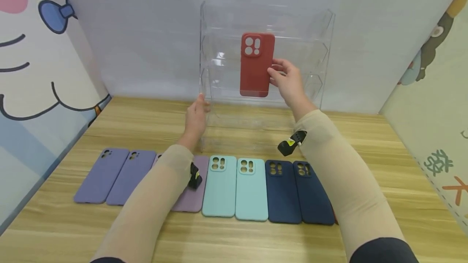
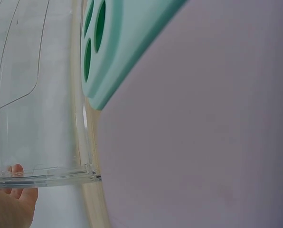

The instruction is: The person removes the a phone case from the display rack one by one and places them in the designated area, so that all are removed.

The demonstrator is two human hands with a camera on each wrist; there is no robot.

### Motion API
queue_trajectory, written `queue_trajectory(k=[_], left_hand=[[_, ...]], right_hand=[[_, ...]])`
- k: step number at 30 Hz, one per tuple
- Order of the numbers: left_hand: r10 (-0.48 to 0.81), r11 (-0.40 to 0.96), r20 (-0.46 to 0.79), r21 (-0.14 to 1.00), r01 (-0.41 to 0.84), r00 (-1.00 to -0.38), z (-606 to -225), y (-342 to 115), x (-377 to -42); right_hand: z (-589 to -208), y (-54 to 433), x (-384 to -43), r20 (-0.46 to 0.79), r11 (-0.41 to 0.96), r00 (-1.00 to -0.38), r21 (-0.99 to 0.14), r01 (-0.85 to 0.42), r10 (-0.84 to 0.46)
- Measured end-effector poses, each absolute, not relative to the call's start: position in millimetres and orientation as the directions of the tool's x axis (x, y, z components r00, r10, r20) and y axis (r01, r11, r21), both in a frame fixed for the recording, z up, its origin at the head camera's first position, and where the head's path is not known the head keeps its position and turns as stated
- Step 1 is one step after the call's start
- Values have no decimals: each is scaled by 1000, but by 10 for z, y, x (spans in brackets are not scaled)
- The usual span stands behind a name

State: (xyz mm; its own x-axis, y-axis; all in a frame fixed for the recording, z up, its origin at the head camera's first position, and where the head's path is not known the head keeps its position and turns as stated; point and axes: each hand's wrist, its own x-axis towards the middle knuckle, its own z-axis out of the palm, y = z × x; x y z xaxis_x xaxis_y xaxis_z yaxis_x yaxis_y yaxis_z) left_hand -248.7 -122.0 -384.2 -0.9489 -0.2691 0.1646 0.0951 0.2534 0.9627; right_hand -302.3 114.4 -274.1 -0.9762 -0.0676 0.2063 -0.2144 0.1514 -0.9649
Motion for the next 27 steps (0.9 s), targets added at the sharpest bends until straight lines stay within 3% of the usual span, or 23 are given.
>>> queue_trajectory(k=[13, 27], left_hand=[[-277, 238, 174, 965, 108, -945, -3862, -1218, -2512], [-281, 237, 170, 966, 103, -945, -3869, -1226, -2513]], right_hand=[[-2625, 1223, -2970, 271, 49, -962, -961, -272, -26], [-2746, 1365, -2783, 178, 74, -978, -980, -186, -108]])
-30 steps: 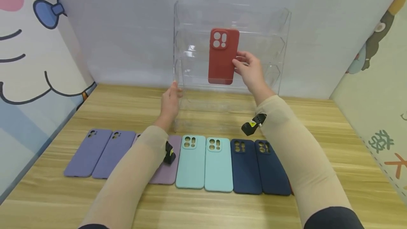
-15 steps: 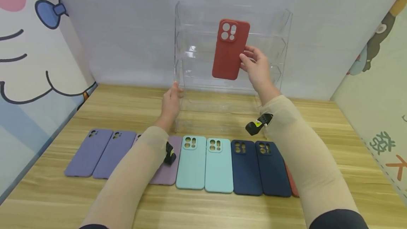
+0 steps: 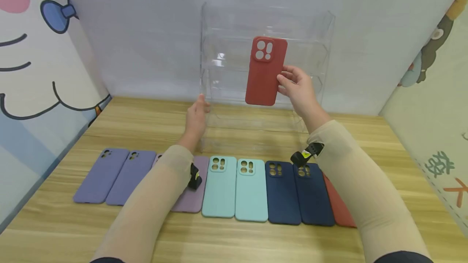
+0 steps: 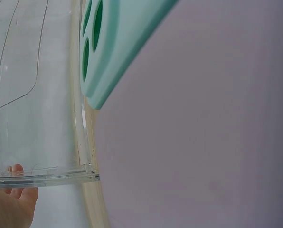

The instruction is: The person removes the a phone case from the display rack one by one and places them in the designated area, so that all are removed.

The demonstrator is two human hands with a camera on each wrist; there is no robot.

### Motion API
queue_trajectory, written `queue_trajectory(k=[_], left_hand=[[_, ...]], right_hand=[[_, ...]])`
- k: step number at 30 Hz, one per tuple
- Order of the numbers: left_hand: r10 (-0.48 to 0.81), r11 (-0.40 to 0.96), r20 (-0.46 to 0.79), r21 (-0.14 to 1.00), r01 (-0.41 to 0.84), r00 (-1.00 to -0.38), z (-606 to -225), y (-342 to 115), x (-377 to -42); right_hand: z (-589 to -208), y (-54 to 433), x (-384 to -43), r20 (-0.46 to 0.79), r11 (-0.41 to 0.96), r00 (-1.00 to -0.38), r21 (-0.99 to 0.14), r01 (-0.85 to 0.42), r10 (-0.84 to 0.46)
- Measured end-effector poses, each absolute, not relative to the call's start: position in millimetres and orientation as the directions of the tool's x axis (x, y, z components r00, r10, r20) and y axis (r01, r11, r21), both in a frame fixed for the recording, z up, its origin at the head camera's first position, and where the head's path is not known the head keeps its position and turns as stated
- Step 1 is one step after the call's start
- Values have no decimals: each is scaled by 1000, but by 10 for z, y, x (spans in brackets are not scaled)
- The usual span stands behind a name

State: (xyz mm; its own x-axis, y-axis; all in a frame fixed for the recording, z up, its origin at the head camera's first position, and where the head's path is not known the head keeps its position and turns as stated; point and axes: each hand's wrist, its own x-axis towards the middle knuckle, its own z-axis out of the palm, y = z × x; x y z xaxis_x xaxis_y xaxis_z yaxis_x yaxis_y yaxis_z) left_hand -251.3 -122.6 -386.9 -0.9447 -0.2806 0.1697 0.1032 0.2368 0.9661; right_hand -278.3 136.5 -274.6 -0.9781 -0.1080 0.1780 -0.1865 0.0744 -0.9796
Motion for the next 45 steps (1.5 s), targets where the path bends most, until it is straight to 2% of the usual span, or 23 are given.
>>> queue_trajectory(k=[11, 22, 29, 40, 45], left_hand=[[-265, 251, 192, 960, 124, -945, -3885, -1227, -2558], [-261, 254, 173, 962, 106, -950, -3896, -1185, -2509], [-268, 269, 171, 958, 96, -948, -3897, -1209, -2508], [-273, 244, 163, 965, 96, -948, -3880, -1234, -2495], [-262, 242, 162, 965, 98, -951, -3882, -1229, -2495]], right_hand=[[-2977, 1603, -2577, 99, 154, -982, -980, -124, -163], [-3174, 1833, -2353, 77, 138, -977, -985, -106, -200], [-3274, 1974, -2179, 38, 189, -972, -978, -83, -232], [-3380, 2456, -1847, -6, 204, -975, -978, -41, -223], [-3424, 2686, -1707, -1, 266, -978, -962, -56, -210]])
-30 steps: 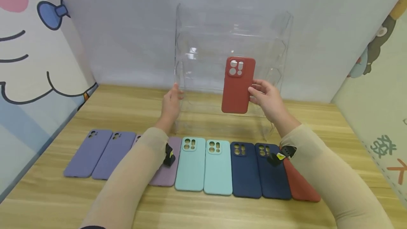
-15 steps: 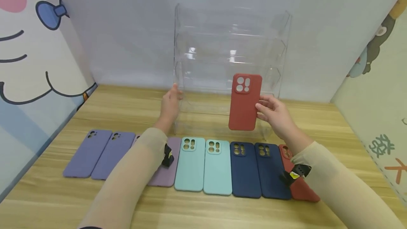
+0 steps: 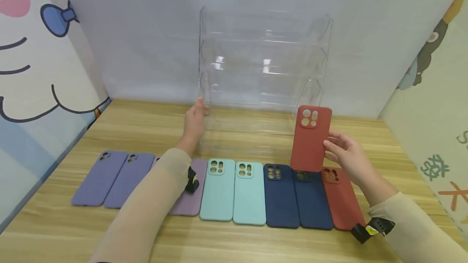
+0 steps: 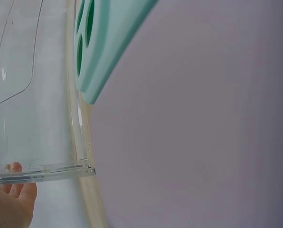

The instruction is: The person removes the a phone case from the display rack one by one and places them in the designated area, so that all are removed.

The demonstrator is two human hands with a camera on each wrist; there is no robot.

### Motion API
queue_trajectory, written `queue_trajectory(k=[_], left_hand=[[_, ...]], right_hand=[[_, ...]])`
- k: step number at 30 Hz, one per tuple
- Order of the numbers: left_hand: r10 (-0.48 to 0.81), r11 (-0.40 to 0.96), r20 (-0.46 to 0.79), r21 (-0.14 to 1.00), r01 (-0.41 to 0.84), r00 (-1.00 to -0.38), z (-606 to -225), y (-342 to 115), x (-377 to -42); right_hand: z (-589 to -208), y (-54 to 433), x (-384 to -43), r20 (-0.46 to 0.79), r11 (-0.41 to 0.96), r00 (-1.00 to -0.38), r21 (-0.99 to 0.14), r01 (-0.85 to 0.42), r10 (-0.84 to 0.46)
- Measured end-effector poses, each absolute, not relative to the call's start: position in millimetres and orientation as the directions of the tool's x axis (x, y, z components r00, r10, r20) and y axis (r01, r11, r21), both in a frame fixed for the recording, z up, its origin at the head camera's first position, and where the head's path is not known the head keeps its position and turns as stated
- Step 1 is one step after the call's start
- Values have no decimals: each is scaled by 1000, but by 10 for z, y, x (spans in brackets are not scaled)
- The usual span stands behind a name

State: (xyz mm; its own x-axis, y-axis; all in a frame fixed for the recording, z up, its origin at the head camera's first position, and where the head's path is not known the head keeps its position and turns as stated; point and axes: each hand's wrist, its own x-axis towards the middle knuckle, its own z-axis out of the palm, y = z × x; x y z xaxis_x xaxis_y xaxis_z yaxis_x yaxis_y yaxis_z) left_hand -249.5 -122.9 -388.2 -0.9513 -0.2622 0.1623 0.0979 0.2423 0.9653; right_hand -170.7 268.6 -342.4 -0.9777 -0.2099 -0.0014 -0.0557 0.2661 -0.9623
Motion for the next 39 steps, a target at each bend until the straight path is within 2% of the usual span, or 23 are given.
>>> queue_trajectory(k=[14, 21, 28, 39], left_hand=[[-269, 259, 174, 960, 102, -947, -3879, -1234, -2477], [-269, 258, 167, 961, 96, -949, -3882, -1222, -2477], [-260, 255, 157, 963, 88, -953, -3880, -1210, -2473], [-259, 256, 153, 963, 85, -953, -3878, -1213, -2481]], right_hand=[[-3534, 3023, -1528, -14, 331, -980, -942, -53, -196], [-3614, 3186, -1469, -8, 231, -979, -972, -40, -206], [-3653, 3337, -1439, -32, 231, -969, -973, -27, -245], [-3766, 3675, -1422, -36, 125, -952, -992, -3, -305]])
